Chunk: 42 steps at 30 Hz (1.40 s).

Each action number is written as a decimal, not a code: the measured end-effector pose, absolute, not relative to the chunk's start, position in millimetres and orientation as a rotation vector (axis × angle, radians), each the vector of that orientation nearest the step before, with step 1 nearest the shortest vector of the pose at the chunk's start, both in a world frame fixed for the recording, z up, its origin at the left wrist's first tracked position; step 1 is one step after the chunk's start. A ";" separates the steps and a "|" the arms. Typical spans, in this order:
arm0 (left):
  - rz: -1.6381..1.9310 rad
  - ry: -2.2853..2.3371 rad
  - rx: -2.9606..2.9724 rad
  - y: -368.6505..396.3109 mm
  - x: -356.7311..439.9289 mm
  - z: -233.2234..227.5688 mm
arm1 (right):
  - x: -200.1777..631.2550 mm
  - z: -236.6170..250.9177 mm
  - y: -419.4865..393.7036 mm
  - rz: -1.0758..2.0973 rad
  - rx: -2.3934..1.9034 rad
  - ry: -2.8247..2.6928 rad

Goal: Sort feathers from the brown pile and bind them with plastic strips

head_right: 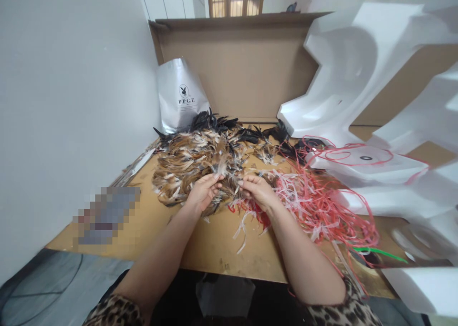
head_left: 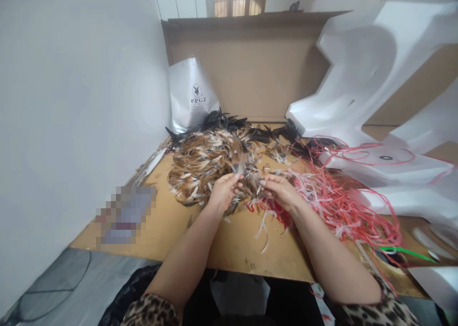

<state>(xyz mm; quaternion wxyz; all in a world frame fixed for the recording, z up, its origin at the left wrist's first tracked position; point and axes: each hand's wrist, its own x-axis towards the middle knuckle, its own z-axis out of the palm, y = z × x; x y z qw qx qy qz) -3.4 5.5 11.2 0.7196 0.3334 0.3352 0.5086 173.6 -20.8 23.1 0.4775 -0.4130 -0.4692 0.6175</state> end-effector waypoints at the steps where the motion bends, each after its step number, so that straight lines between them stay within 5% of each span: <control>1: 1.159 0.740 0.740 6.3 -4.7 12.6 | 175.6 24.1 -21.3 1.490 -1.026 -1.182; 5: 1.182 0.731 0.790 7.9 -9.3 16.8 | 181.5 26.3 -22.5 1.278 -1.135 -1.382; 15: 0.986 0.627 0.765 8.2 -13.3 15.3 | 188.6 38.6 -23.7 0.147 -1.241 -2.123; 26: 0.855 0.788 1.049 3.0 -8.5 13.5 | 187.9 36.5 -25.4 -0.205 -1.279 -2.255; 36: 0.949 0.713 0.900 1.6 -2.0 13.0 | 182.7 31.1 -24.7 -0.030 -1.248 -2.003; 42: 1.183 0.693 0.786 6.4 -2.7 13.4 | 175.1 21.9 -18.9 0.722 -1.202 -1.363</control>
